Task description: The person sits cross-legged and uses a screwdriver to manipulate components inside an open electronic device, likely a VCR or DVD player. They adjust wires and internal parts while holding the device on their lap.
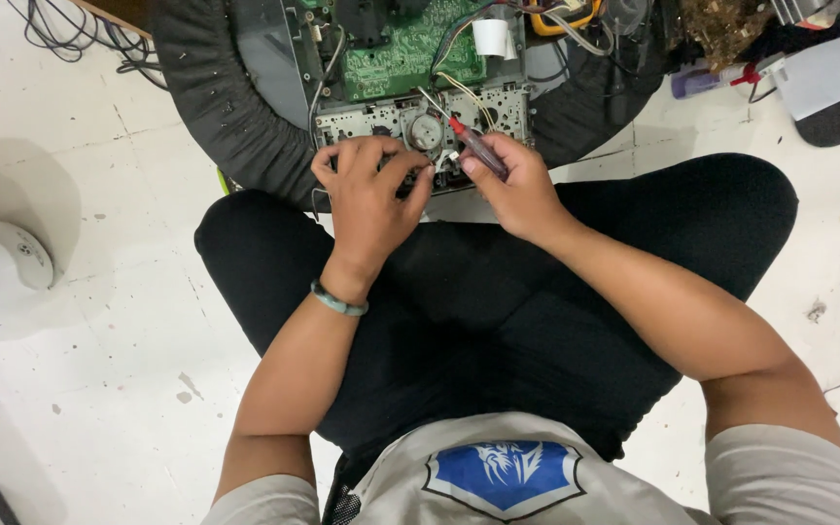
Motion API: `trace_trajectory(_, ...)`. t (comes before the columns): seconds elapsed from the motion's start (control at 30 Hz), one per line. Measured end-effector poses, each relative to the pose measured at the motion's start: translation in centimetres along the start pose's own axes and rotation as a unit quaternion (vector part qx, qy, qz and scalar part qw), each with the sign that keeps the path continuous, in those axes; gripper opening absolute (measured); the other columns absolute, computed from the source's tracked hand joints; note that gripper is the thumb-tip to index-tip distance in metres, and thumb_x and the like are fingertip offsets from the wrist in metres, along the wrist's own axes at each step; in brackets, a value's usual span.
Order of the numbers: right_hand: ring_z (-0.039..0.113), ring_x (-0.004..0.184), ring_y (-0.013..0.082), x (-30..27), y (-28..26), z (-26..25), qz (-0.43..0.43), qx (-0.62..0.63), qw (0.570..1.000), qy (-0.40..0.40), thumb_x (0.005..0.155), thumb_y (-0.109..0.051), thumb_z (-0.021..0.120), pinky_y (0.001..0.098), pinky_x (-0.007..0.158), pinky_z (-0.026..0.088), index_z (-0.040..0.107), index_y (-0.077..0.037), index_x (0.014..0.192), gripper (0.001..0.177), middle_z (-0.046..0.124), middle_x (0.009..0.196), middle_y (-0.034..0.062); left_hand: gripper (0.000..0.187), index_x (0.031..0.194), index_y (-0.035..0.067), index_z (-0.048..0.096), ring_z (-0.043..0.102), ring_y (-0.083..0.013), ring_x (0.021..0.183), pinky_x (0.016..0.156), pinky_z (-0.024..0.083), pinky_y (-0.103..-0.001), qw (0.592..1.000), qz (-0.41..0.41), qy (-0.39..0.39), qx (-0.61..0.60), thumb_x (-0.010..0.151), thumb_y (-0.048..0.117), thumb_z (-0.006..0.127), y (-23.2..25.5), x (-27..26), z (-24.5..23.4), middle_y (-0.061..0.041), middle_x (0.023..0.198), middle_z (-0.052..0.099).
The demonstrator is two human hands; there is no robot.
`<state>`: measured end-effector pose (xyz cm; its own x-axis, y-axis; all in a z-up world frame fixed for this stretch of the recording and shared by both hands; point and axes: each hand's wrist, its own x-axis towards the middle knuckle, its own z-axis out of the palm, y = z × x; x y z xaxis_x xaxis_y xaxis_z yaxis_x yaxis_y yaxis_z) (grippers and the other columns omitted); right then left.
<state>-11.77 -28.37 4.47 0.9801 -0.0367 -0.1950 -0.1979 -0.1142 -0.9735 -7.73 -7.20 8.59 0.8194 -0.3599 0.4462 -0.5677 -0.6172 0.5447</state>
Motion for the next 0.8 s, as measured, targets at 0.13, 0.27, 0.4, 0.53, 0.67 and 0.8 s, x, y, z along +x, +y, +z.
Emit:
trace_trajectory(0.13, 0.054, 0.054, 0.0092, 0.2, 0.4, -0.1, -0.001, 0.024, 1.0, 0.004, 0.102, -0.013, 0.07, 0.0219, 0.055, 0.044, 0.072, -0.005, 0.105, 0.009, 0.058, 0.06, 0.0043, 0.004, 0.098, 0.018, 0.071, 0.055, -0.0228, 0.09, 0.09, 0.029, -0.049, 1.0, -0.006, 0.022, -0.012, 0.099, 0.021, 0.074, -0.5, -0.3, 0.8, 0.001, 0.092, 0.055)
trace_trajectory(0.27, 0.057, 0.058, 0.0096, 0.3, 0.6, 0.1, -0.009, 0.048, 0.999, 0.002, 0.101, -0.012, 0.071, 0.0209, 0.058, 0.045, 0.072, -0.003, 0.104, 0.009, 0.059, 0.062, 0.0042, 0.004, 0.1, 0.018, 0.07, 0.058, -0.0245, 0.094, 0.092, 0.028, -0.05, 0.999, -0.009, 0.025, -0.018, 0.099, 0.019, 0.074, -0.6, -0.3, 0.9, 0.0, 0.094, 0.055)
trace_trajectory(0.4, 0.058, 0.057, 0.0096, 0.2, 0.7, 0.0, -0.012, 0.032, 0.999, 0.004, 0.099, -0.011, 0.074, 0.0204, 0.057, 0.046, 0.073, -0.003, 0.103, 0.009, 0.06, 0.061, 0.0053, 0.002, 0.101, 0.017, 0.07, 0.058, -0.0238, 0.094, 0.093, 0.027, -0.048, 0.999, -0.01, 0.024, -0.029, 0.102, 0.019, 0.071, -0.5, -0.2, 0.7, 0.001, 0.095, 0.054)
trace_trajectory(0.53, 0.06, 0.057, 0.0109, 0.6, 0.9, 0.0, -0.023, 0.013, 1.0, 0.011, 0.097, -0.009, 0.076, 0.0217, 0.057, 0.047, 0.075, -0.003, 0.104, 0.009, 0.061, 0.061, 0.0063, 0.003, 0.102, 0.016, 0.07, 0.058, -0.0243, 0.096, 0.094, 0.027, -0.05, 0.999, -0.016, 0.022, -0.046, 0.101, 0.017, 0.073, -0.7, -0.4, 0.8, 0.0, 0.096, 0.055)
trace_trajectory(0.67, 0.06, 0.057, 0.012, 0.8, 1.3, 0.2, -0.019, 0.015, 0.999, 0.025, 0.097, -0.006, 0.075, 0.0232, 0.056, 0.048, 0.074, -0.001, 0.103, 0.007, 0.06, 0.063, 0.0066, 0.003, 0.102, 0.013, 0.069, 0.058, -0.026, 0.096, 0.093, 0.028, -0.049, 0.998, -0.016, 0.014, -0.066, 0.102, 0.014, 0.072, -0.2, 0.1, -0.1, -0.002, 0.095, 0.053)
trace_trajectory(0.8, 0.06, 0.056, 0.0106, 0.9, 1.5, 0.2, -0.024, 0.011, 0.999, 0.029, 0.095, -0.006, 0.079, 0.0222, 0.055, 0.048, 0.075, -0.001, 0.102, 0.009, 0.059, 0.063, 0.0057, 0.001, 0.103, 0.014, 0.07, 0.058, -0.0266, 0.095, 0.091, 0.028, -0.048, 0.997, -0.02, 0.013, -0.075, 0.102, 0.014, 0.071, -0.2, 0.1, 0.0, -0.002, 0.095, 0.053)
